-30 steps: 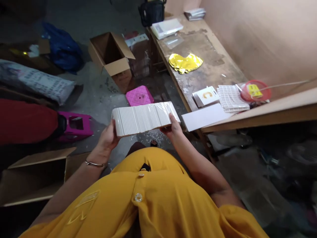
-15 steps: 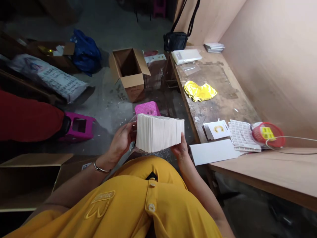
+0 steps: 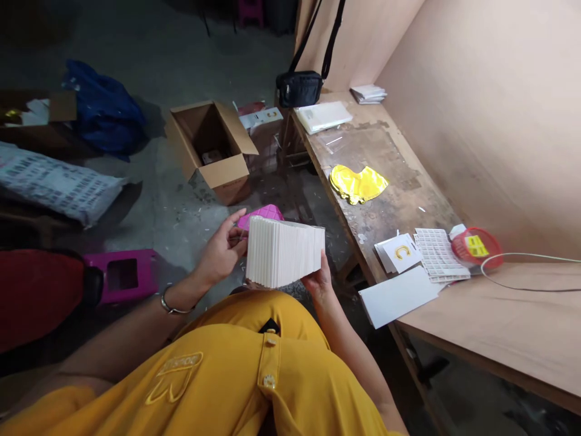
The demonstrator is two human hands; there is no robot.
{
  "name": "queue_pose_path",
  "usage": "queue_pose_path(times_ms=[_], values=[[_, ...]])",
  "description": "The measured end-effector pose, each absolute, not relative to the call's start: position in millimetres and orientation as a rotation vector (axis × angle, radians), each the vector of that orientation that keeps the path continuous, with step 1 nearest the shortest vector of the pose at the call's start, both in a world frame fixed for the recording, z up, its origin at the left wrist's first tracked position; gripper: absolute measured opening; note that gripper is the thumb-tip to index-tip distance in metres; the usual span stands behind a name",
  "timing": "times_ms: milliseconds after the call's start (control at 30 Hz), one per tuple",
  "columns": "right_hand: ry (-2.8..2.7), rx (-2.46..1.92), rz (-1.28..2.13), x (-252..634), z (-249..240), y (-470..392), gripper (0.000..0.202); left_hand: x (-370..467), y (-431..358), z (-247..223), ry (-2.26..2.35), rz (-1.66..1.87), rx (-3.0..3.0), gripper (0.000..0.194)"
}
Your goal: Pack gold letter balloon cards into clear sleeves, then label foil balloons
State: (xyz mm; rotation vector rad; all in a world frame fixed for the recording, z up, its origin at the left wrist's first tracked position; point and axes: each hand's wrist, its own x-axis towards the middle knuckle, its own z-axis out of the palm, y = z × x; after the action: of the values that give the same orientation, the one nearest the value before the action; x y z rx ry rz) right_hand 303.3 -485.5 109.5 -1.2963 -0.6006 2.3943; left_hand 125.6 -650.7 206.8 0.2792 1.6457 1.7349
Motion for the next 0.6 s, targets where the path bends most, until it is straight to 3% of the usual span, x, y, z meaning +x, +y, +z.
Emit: queue_pose_path(times_ms=[167,433,600], values=[[-0.535,-1.278,2.307,287,106,-489,0.030,87,-638,207,1.641,1.639,0.441,0.038],[-0.566,-1.188,2.082,290,113,-477,0.040,64,-630,201,1.641,1.683,0.386,0.032],[-0.700,-1.079,1.920,306,127,-458,0.044,60,-618,179,1.504,1.473,0.238,0.047]])
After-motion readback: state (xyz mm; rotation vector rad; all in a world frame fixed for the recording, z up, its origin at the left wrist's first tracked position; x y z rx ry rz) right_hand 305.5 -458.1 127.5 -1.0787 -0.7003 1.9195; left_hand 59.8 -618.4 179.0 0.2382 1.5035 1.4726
